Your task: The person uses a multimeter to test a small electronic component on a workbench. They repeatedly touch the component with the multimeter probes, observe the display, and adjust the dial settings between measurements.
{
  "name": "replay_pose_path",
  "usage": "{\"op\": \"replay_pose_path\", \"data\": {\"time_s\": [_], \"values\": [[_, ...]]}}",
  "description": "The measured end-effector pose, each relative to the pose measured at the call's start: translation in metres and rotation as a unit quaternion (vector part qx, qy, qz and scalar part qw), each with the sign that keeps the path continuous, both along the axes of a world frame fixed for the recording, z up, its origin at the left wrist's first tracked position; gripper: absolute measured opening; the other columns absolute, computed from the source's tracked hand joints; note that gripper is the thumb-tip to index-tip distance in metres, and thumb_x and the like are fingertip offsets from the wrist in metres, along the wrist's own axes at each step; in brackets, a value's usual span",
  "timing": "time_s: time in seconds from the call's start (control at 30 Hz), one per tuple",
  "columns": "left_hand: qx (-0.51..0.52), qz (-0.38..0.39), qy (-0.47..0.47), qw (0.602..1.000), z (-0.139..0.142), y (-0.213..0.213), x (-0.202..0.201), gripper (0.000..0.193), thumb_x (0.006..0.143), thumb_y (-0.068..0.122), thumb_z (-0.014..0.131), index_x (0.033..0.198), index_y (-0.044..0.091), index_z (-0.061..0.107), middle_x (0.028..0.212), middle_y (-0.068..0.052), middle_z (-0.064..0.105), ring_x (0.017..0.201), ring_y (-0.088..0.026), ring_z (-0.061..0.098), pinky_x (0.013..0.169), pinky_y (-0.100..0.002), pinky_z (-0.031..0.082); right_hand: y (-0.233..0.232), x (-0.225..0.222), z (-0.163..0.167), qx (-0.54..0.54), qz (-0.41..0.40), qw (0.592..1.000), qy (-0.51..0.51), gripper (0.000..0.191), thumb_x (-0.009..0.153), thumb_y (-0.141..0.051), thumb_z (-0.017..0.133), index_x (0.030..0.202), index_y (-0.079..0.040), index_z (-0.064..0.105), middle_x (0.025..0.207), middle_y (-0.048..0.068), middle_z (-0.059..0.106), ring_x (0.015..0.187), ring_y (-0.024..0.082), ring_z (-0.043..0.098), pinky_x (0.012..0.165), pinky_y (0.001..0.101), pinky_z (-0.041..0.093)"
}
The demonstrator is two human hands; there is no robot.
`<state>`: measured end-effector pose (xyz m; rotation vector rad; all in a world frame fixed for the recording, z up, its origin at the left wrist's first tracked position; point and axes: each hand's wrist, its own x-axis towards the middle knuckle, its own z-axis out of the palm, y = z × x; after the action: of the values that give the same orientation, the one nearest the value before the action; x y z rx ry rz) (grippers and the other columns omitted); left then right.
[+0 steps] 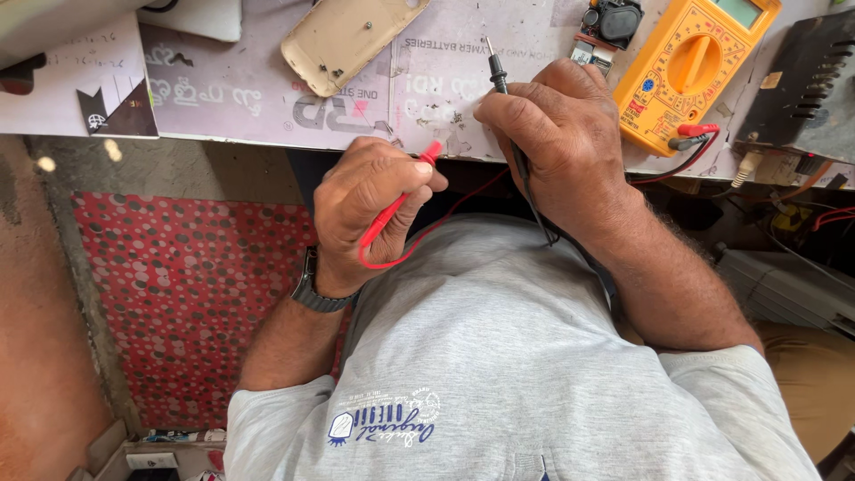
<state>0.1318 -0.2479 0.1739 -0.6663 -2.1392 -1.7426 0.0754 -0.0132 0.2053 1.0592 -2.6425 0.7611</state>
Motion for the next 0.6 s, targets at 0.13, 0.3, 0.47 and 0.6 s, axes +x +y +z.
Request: {"op": "replay_pose_path", "data": {"time_s": [0.13, 0.3, 0.47, 0.6], "values": [[0.000, -0.004, -0.018, 1.000, 0.008, 0.000, 0.012, 0.033, 0.102, -0.005, 0.072, 0.128, 0.012, 0.060, 0.105, -0.009, 0.075, 0.092, -0.020, 0.074, 0.081, -0.031, 0.057, 0.000, 0.009, 0.003, -0.019, 0.003, 1.000, -0.020, 0.019, 0.103, -0.005, 0.081, 0.114, -0.007, 0.067, 0.109, 0.005, 0.075, 0.095, 0.023, 0.064, 0.086, 0.0412, 0.047], [-0.059, -0.105, -0.058, 0.991, 0.028, -0.010, 0.030, 0.059, 0.079, -0.022, 0.051, 0.132, 0.003, 0.056, 0.121, -0.020, 0.071, 0.109, -0.035, 0.072, 0.095, -0.041, 0.060, 0.020, 0.032, 0.015, -0.079, -0.018, 0.997, -0.010, 0.021, 0.102, -0.009, 0.082, 0.109, -0.003, 0.063, 0.112, 0.012, 0.076, 0.087, 0.025, 0.066, 0.074, 0.0380, 0.052], [-0.014, -0.146, -0.122, 0.982, 0.056, 0.001, 0.043, 0.041, 0.088, -0.002, 0.060, 0.129, -0.003, 0.059, 0.118, -0.018, 0.073, 0.096, -0.028, 0.073, 0.088, -0.036, 0.058, 0.047, 0.069, 0.011, -0.211, 0.005, 0.977, -0.028, 0.022, 0.105, -0.017, 0.070, 0.106, 0.000, 0.057, 0.105, 0.019, 0.075, 0.080, 0.022, 0.073, 0.071, 0.0359, 0.061], [0.060, -0.119, -0.159, 0.978, 0.064, 0.009, 0.057, 0.029, 0.095, 0.004, 0.054, 0.123, -0.004, 0.062, 0.109, -0.020, 0.073, 0.089, -0.026, 0.072, 0.082, -0.034, 0.060, 0.109, 0.107, 0.017, -0.369, -0.096, 0.923, 0.042, 0.034, 0.112, -0.029, 0.061, 0.108, 0.004, 0.051, 0.101, 0.025, 0.073, 0.075, 0.019, 0.070, 0.065, 0.0293, 0.059]]}}
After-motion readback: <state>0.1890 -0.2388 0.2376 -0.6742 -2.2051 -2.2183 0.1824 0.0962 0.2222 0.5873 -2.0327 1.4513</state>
